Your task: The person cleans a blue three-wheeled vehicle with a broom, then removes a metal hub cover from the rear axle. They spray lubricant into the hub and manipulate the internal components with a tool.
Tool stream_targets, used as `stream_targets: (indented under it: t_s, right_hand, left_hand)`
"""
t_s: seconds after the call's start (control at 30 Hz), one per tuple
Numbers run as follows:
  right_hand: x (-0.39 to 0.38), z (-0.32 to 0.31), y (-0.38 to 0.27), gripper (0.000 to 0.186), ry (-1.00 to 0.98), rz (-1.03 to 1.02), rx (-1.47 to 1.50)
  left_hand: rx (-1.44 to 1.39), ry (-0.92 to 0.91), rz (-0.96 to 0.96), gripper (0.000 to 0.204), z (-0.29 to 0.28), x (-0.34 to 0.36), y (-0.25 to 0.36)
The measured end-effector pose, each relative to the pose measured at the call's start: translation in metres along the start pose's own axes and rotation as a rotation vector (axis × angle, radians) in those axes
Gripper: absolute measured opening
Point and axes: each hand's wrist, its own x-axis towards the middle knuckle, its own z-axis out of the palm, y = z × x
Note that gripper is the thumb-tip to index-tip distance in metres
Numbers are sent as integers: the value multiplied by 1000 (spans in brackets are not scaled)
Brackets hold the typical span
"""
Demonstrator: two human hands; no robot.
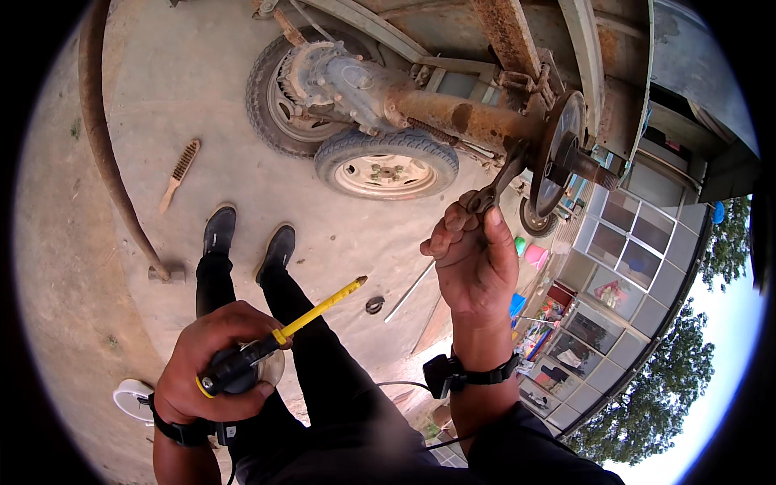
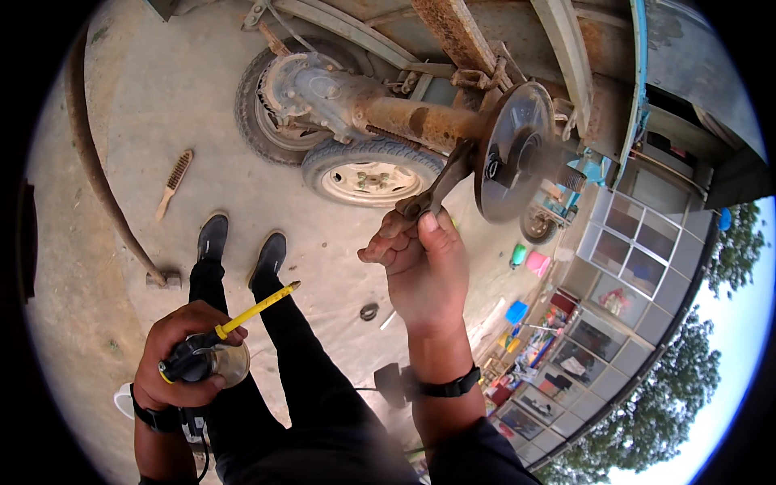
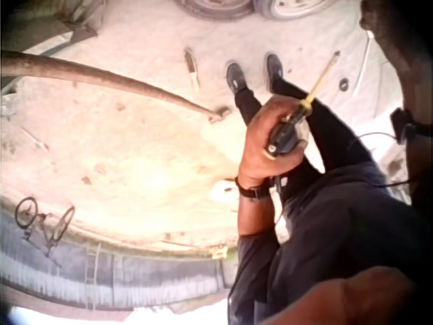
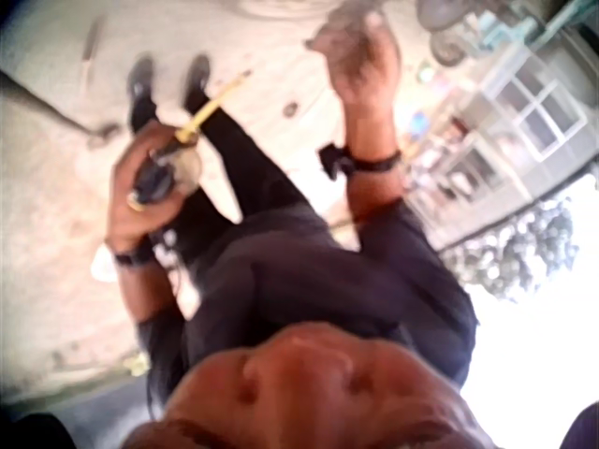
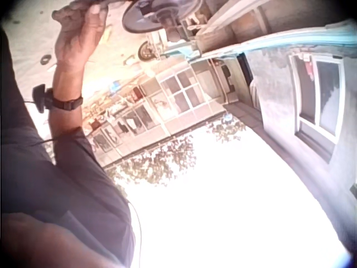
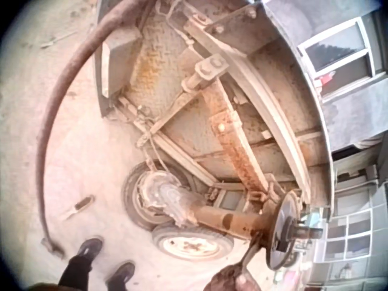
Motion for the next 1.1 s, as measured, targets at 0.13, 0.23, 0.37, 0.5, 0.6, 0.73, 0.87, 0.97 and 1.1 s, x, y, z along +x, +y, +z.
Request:
stream_targets:
  t_s: [0.13, 0.23, 0.37, 0.5, 0.6, 0.73, 0.87, 0.97, 1.1]
  right_hand:
    - [2, 21, -1, 40, 58, 25, 82]
    - [7, 26, -1, 39, 19, 21, 78]
    - [3, 19, -2, 38, 20, -3, 2]
    - [7, 9, -1, 40, 36, -44, -3]
    - [5, 8, -5, 39, -43, -24, -19]
    - [6, 11, -7, 39, 20, -24, -87]
    - [6, 13, -3, 38, 16, -35, -39]
    - [5, 17, -2, 39, 46, -31, -56]
    - [6, 20, -1, 38, 7, -42, -22]
  left_hand:
    - [-12, 14, 24, 56, -2, 1, -2]
    - [-28, 12, 0, 55, -3, -1, -2]
    - [-27, 21, -1, 55, -5, -1, 0]
    - [-36, 23, -4, 56, -7, 1, 3]
    - [-39, 16, -24, 56, -8, -1, 3]
    - [-38, 21, -40, 55, -9, -1, 6]
    - [-19, -6, -38, 55, -10, 3, 5]
    - [-27, -4, -33, 55, -10, 1, 4]
    - [-43, -1, -28, 56, -8, -1, 3]
